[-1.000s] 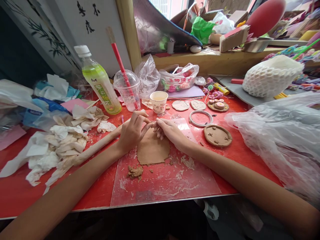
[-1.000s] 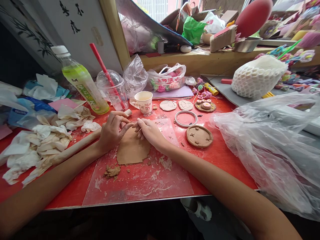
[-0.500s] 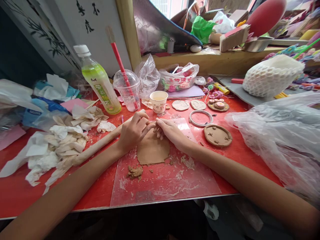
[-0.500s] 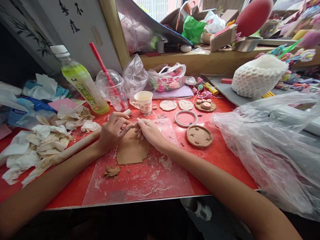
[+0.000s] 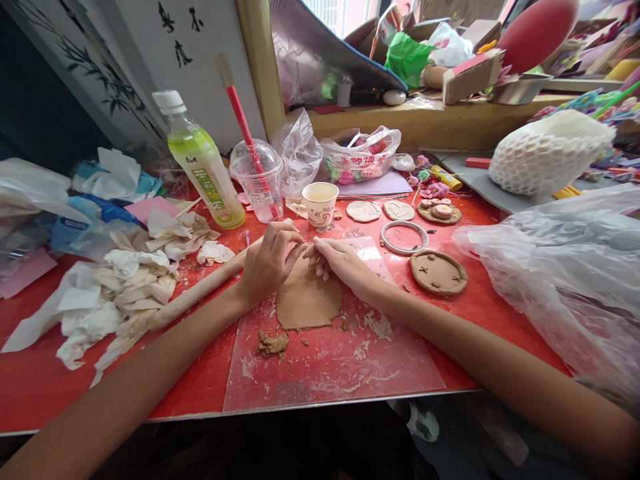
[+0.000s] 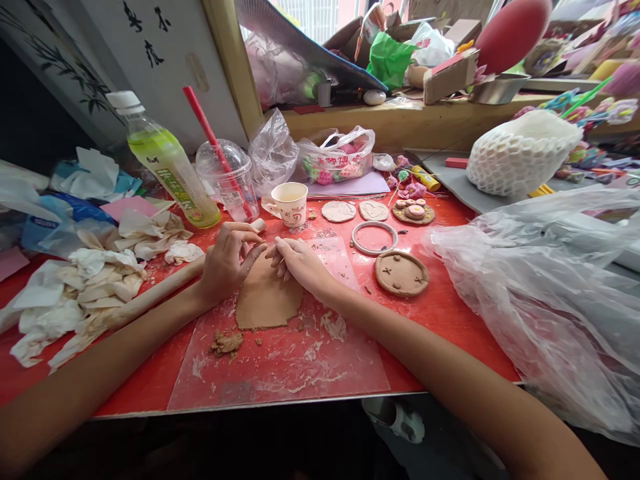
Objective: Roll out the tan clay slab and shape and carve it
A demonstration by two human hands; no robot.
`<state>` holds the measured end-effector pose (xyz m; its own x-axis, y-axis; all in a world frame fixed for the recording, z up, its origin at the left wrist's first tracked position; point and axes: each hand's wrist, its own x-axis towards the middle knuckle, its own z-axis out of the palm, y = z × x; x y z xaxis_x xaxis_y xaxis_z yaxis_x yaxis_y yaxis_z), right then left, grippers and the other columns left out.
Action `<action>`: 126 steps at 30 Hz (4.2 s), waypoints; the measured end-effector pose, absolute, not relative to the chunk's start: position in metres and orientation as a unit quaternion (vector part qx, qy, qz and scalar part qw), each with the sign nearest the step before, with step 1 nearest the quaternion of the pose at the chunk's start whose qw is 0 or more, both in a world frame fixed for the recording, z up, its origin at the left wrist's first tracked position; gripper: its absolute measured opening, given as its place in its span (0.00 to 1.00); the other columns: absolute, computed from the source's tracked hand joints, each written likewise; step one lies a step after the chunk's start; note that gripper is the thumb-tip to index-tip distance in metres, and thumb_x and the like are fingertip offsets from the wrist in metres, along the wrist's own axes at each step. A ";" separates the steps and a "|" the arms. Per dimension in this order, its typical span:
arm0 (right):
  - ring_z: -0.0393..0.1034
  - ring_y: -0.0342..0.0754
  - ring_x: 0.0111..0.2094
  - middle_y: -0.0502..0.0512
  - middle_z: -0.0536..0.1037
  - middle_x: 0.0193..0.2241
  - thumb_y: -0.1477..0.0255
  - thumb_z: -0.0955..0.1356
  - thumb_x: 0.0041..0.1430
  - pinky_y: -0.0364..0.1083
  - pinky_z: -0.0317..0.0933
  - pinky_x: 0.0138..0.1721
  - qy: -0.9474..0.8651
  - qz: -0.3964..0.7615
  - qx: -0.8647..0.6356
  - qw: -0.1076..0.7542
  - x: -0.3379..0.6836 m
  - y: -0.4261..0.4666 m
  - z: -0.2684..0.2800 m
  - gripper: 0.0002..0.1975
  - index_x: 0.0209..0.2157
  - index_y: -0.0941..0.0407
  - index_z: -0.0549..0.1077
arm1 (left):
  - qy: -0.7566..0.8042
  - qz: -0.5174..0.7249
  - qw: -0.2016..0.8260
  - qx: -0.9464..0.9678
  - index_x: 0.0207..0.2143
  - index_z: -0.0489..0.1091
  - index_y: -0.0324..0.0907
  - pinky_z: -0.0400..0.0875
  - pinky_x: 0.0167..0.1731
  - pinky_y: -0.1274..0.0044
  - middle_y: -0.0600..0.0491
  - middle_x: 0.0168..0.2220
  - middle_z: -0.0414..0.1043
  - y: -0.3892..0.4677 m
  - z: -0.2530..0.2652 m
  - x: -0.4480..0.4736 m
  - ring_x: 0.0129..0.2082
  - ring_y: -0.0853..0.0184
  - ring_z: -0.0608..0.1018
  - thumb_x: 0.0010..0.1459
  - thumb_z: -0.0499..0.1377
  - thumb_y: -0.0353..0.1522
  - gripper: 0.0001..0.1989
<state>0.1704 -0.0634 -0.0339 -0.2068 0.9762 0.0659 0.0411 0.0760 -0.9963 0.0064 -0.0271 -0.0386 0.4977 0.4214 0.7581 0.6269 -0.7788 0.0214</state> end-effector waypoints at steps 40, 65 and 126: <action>0.62 0.38 0.20 0.48 0.67 0.20 0.61 0.57 0.63 0.40 0.57 0.23 -0.587 0.519 -0.429 0.449 0.173 -0.062 -0.040 0.18 0.25 0.56 0.63 | -0.285 -0.361 0.170 -0.871 0.34 0.67 0.39 0.67 0.27 0.81 0.51 0.38 0.68 -0.025 -0.041 0.006 0.35 0.71 0.74 0.62 0.52 0.35 0.09; 0.62 0.38 0.22 0.48 0.67 0.23 0.63 0.61 0.59 0.40 0.57 0.25 -0.540 0.536 -0.439 0.477 0.172 -0.064 -0.037 0.13 0.26 0.57 0.64 | -0.278 -0.357 0.169 -0.875 0.36 0.66 0.39 0.69 0.27 0.82 0.51 0.37 0.68 -0.026 -0.039 0.007 0.37 0.70 0.75 0.62 0.51 0.34 0.08; 0.64 0.40 0.25 0.49 0.70 0.27 0.67 0.64 0.58 0.42 0.58 0.27 -0.646 0.142 -0.659 0.358 0.238 -0.187 -0.030 0.08 0.29 0.53 0.73 | -0.325 -0.341 0.121 -0.874 0.39 0.63 0.39 0.67 0.25 0.81 0.51 0.40 0.67 -0.026 -0.038 0.007 0.30 0.73 0.72 0.59 0.52 0.30 0.06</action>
